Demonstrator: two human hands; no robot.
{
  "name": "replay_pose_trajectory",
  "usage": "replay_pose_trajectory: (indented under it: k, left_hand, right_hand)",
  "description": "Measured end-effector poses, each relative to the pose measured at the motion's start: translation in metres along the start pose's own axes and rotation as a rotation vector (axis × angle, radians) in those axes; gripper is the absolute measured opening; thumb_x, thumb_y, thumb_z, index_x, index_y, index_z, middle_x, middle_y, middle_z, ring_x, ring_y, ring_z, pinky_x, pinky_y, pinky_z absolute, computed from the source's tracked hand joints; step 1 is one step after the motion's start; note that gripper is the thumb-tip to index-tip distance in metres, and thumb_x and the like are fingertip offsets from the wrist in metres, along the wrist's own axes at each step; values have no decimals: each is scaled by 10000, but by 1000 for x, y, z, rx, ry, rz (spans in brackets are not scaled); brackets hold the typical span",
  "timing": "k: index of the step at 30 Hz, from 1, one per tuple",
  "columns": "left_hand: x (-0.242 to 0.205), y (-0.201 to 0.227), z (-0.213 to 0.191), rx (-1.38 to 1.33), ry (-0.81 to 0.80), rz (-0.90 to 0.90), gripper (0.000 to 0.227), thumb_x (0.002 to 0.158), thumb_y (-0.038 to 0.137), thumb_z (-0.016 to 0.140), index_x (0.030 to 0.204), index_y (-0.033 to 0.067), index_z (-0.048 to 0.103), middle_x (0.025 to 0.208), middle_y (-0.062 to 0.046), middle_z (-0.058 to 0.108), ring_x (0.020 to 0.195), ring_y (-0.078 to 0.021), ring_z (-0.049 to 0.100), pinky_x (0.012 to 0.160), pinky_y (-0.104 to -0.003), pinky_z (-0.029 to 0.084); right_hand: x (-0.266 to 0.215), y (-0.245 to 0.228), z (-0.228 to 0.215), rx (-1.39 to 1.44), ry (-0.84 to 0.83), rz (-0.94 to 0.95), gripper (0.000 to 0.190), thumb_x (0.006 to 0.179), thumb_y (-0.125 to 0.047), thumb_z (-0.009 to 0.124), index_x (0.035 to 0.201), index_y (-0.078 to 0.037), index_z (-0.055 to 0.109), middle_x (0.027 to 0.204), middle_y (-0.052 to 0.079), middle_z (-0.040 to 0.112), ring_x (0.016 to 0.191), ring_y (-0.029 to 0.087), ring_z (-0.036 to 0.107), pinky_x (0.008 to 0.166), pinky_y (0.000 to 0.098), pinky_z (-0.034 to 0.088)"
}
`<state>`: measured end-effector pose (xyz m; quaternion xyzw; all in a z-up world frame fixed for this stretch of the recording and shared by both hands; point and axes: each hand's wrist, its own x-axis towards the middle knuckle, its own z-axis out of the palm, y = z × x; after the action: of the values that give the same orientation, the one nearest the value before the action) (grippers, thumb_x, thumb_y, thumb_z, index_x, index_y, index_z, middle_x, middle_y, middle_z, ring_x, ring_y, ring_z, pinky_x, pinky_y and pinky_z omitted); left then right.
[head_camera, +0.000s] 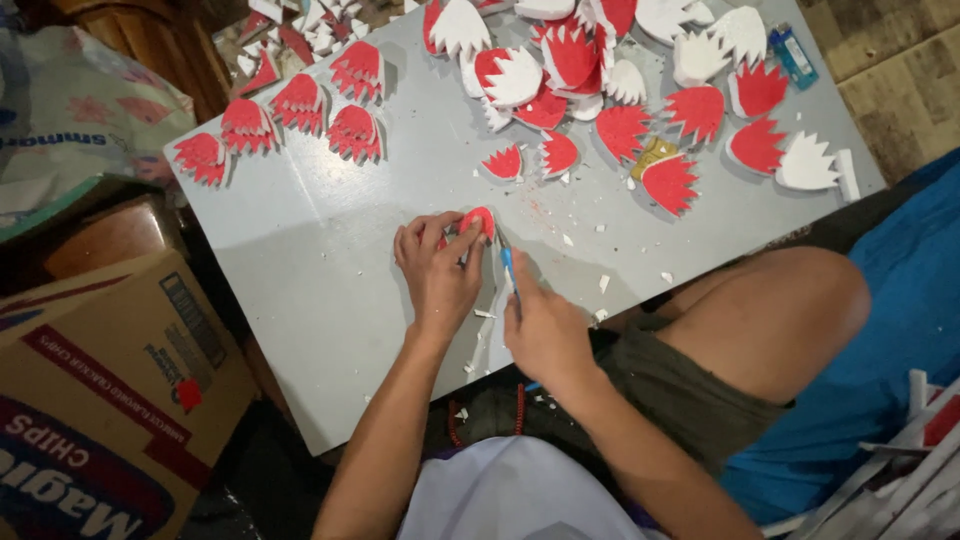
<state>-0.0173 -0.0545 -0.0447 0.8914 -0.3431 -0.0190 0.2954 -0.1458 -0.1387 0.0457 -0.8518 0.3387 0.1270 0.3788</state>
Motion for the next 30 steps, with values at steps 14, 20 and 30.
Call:
replay_pose_trajectory:
  k: [14,20,30]
  left_hand:
    - [1,-7,4,-19,128,120,196,889,292,815,1074,230,807,1113,-2,636,1146,-270,500,1107,-582,306]
    - [-1,-15,16,-97,190,90,439,758,368,927,1144,225,772,1120,10,647,1169,-260,519,1136,-559,274]
    - [-14,9,-20,-350,265,90,532,714,336,953,1199,257,749,1192,74,719,1275,-239,536,1252,-477,159]
  right_hand:
    - [-56,9,-14,65,-59,170,590,910,-299,543,1477,-139,505,873,290,740,909,490,712,705,568,559]
    - [-22,44,-28,546,152,207,564,879,-237,653,1417,-95,563,759,283,682,751,405,670,575,436,547]
    - [57,22,-12,1226,123,-11,405,906,-112,704,1235,-64,473,1157,204,732,923,272,760,379,209,462]
